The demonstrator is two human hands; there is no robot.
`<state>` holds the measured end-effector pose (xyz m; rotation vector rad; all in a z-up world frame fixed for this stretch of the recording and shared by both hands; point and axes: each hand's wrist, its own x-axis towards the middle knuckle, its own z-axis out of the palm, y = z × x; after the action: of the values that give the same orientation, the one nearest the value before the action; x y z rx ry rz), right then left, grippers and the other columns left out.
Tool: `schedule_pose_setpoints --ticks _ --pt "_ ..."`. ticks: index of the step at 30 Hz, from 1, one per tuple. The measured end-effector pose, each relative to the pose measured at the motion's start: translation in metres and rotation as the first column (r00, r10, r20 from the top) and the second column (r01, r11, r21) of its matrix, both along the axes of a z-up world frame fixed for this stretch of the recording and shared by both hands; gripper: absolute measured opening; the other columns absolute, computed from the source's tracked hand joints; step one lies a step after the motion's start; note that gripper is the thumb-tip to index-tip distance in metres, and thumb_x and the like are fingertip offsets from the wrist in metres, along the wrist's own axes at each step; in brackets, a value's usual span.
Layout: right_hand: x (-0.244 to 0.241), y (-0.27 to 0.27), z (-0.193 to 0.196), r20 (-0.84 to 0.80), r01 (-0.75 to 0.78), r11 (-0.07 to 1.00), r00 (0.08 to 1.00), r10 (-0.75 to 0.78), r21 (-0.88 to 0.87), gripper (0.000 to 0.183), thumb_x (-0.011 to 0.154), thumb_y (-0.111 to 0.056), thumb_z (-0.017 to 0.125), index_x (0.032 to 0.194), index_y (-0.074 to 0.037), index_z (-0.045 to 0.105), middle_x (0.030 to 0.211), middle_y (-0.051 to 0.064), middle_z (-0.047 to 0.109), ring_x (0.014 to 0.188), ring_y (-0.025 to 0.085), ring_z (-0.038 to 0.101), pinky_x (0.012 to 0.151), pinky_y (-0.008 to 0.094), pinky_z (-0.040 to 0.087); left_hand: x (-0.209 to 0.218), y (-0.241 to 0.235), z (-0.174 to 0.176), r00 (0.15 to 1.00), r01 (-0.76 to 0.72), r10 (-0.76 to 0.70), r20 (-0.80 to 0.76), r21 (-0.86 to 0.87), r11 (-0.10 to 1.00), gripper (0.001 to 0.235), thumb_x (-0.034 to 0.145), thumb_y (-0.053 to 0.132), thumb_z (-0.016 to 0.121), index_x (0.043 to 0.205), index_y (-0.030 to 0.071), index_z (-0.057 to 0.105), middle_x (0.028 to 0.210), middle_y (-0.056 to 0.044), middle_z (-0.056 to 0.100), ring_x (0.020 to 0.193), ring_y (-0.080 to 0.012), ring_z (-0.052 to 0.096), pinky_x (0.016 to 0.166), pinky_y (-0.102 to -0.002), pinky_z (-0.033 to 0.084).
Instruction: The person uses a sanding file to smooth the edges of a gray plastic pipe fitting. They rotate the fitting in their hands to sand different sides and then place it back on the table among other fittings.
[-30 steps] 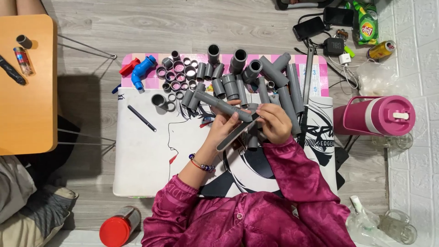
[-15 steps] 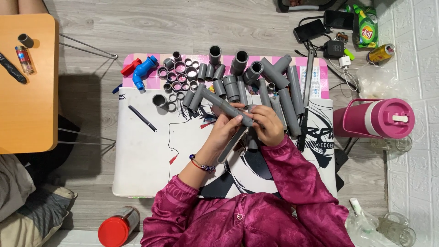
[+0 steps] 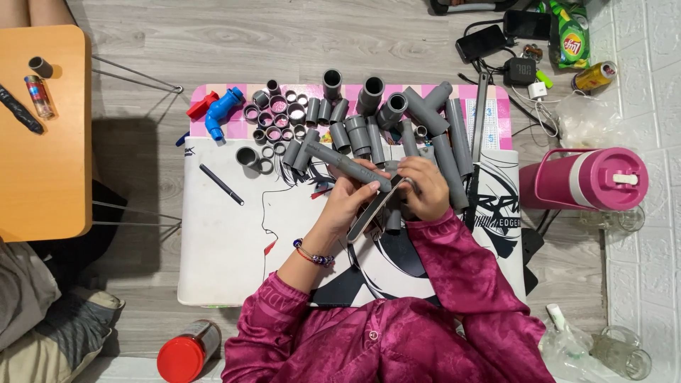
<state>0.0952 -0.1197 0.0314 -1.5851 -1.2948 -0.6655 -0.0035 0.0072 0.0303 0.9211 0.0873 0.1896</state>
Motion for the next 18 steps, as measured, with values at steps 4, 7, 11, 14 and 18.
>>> schedule_pose_setpoints --ticks 4,7,11,14,18 --pt "-0.002 0.001 0.0 -0.016 0.0 1.0 1.0 0.0 0.005 0.025 0.086 -0.019 0.052 0.083 0.004 0.06 0.081 0.014 0.061 0.076 0.033 0.059 0.069 0.041 0.049 -0.001 -0.001 -0.003 1.0 0.003 -0.003 0.006 -0.02 1.0 0.03 0.081 0.012 0.057 0.107 0.008 0.041 0.097 -0.015 0.06 0.084 -0.0089 0.056 0.068 -0.017 0.044" --pt "-0.009 0.004 -0.001 0.0 -0.035 0.999 0.999 0.035 -0.022 0.028 0.087 -0.023 0.05 0.084 0.002 0.062 0.083 0.012 0.062 0.077 0.031 0.059 0.071 0.04 0.048 0.0 -0.001 -0.007 0.999 0.01 -0.01 0.033 0.008 1.0 0.032 0.079 0.009 0.06 0.106 0.006 0.043 0.097 -0.015 0.059 0.084 -0.0105 0.057 0.072 -0.021 0.046" --pt "-0.002 -0.002 0.002 0.108 0.102 0.994 0.989 -0.096 -0.048 0.028 0.086 -0.031 0.052 0.084 -0.005 0.061 0.085 0.007 0.061 0.081 0.029 0.057 0.075 0.04 0.041 -0.002 -0.001 -0.005 0.999 0.005 -0.004 0.051 -0.016 1.0 0.032 0.079 0.01 0.06 0.106 0.005 0.043 0.096 -0.015 0.06 0.085 -0.0113 0.056 0.072 -0.02 0.044" --pt "-0.001 -0.003 0.0 0.121 0.164 0.986 0.98 -0.159 -0.033 0.029 0.087 -0.035 0.051 0.085 -0.008 0.062 0.087 0.006 0.062 0.081 0.027 0.055 0.076 0.039 0.039 -0.003 -0.002 0.002 0.999 0.005 -0.005 0.038 -0.021 1.0 0.031 0.08 0.011 0.059 0.106 0.005 0.042 0.095 -0.014 0.06 0.084 -0.0096 0.056 0.071 -0.018 0.044" --pt "-0.01 0.002 -0.001 0.155 0.172 0.983 0.975 -0.161 -0.059 0.029 0.088 -0.035 0.048 0.085 -0.01 0.062 0.088 0.004 0.061 0.083 0.027 0.055 0.076 0.04 0.038 -0.003 -0.003 -0.002 0.999 0.002 -0.002 0.046 -0.007 1.0 0.032 0.08 0.011 0.06 0.106 0.004 0.043 0.095 -0.015 0.06 0.084 -0.0107 0.056 0.072 -0.02 0.044"
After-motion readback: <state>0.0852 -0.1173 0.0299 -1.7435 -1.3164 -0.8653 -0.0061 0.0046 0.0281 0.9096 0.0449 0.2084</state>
